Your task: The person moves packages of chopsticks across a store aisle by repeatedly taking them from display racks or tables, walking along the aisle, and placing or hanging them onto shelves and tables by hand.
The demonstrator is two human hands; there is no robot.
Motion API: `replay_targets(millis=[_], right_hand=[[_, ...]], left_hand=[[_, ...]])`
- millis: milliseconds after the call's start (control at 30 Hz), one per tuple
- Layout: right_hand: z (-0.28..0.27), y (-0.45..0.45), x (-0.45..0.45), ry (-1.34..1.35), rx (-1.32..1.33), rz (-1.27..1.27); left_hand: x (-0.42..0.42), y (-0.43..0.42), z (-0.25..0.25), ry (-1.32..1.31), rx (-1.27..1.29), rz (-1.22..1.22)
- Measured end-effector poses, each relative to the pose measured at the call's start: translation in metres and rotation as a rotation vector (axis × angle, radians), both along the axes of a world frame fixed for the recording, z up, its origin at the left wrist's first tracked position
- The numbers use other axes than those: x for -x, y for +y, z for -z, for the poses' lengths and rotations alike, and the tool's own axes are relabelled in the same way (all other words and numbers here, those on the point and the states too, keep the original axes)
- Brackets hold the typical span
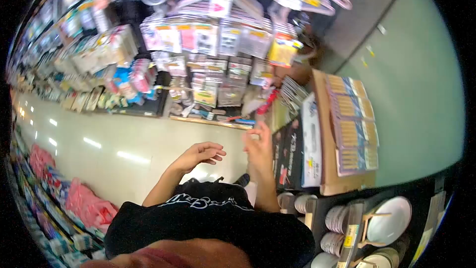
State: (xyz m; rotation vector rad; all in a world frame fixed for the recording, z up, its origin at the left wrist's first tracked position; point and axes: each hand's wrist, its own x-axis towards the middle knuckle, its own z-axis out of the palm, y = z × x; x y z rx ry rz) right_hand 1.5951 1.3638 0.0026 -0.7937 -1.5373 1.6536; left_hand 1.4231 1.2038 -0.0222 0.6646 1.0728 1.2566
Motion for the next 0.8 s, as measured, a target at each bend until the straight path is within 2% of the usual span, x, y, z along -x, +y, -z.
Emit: replay_targets(millis=[67, 167, 200, 300, 467, 567, 600, 700, 767, 800], right_hand=[[0.005, -0.051, 0.044, -0.035, -0.032, -0.201], [0.015, -0.094, 0.098, -0.259, -0.221, -0.424], [0.015, -0.108, 0.118, -0.211, -0.241, -0.444], [0.003, -0.151, 0.173, -0.007, -0.062, -0.495], [0.017, -0.198, 0.262, -0.167, -0.191, -0.846], [-0.021, -0.212, 0.318, -0.373, -0.682, -1.277], [-0.020, -0.211, 0.339, -0.525, -0.857, -1.354], [-0.001, -0.230, 0.415, -0.724, -1.011, -1.349], [0.026, -0.250, 0.463, -0.645, -1.030, -1.274], [0.040, -0.258, 0.488, -0.621, -1.030, -1.249]], left_hand=[[0.025, -0.053, 0.003, 0.024, -0.011, -0.097], [0.052, -0.129, 0.004, 0.018, -0.002, -0.253], [0.058, -0.153, 0.002, 0.011, -0.001, -0.308], [0.079, -0.210, 0.002, -0.020, -0.018, -0.410], [0.133, -0.292, 0.011, 0.150, -0.009, -0.581], [0.175, -0.346, 0.019, 0.268, -0.011, -0.862], [0.188, -0.363, 0.021, 0.262, -0.008, -0.919], [0.236, -0.409, 0.030, 0.308, 0.047, -1.014], [0.268, -0.439, 0.039, 0.399, 0.157, -0.982], [0.284, -0.453, 0.035, 0.674, 0.335, -0.876]])
